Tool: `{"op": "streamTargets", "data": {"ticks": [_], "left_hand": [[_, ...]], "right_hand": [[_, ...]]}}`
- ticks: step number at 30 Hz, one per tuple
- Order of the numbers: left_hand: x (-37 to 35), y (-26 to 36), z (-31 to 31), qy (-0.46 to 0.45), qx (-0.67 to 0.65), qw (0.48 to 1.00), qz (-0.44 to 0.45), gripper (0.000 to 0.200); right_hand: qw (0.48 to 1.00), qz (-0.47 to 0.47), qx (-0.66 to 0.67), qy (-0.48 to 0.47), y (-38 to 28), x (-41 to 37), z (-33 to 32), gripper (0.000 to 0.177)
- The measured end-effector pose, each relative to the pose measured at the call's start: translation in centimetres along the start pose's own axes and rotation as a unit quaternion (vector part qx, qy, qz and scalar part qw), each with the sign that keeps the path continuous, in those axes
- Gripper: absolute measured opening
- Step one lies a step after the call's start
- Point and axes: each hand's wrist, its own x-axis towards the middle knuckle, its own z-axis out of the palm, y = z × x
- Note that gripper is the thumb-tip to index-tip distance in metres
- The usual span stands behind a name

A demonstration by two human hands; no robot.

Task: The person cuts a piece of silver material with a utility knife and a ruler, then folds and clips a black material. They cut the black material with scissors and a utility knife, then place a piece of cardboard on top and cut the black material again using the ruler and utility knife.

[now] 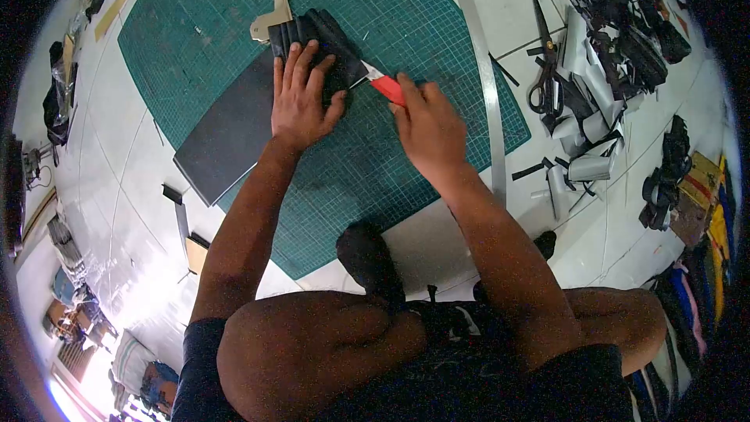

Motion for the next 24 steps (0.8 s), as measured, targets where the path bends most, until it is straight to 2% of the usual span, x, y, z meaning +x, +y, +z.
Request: {"op": "streamTargets", "data": {"ticks": [7,10,13,16,19,22,24], "left_hand": [[0.2,-0.1,-0.1,0.001,-0.005,1.0,0.0,0.058],[0.4,-0.1,-0.2,0.006,-0.01,1.0,0.0,0.059],[-0.1,0.1,-0.2,0.003,-0.018,1.0,0.0,0.059],[0.2,0.1,-0.3,-0.004,-0.014,1.0,-0.007,0.06],[0.0,0.0,-0.5,-0.006,-0.012,1.0,-0.006,0.066],[-0.1,0.2,-0.6,0.021,-0.056,0.998,-0.015,0.077],[0.2,0.2,-0.6,0.042,-0.089,0.995,-0.016,0.084]], "right_hand": [[0.999,-0.032,0.006,0.028,-0.9,2.3,0.3,0.044],[1.0,0.015,0.02,-0.012,-0.8,3.2,0.5,0.044],[0.998,-0.04,0.026,0.041,-1.3,7.0,2.3,0.044],[0.994,0.07,0.043,0.069,-2.3,11.5,3.7,0.045],[0.982,0.068,0.085,0.152,0.3,14.3,1.1,0.047],[0.989,0.001,0.126,0.08,2.3,10.9,-0.8,0.049],[0.984,0.055,0.158,0.059,2.7,6.8,-1.3,0.051]]}}
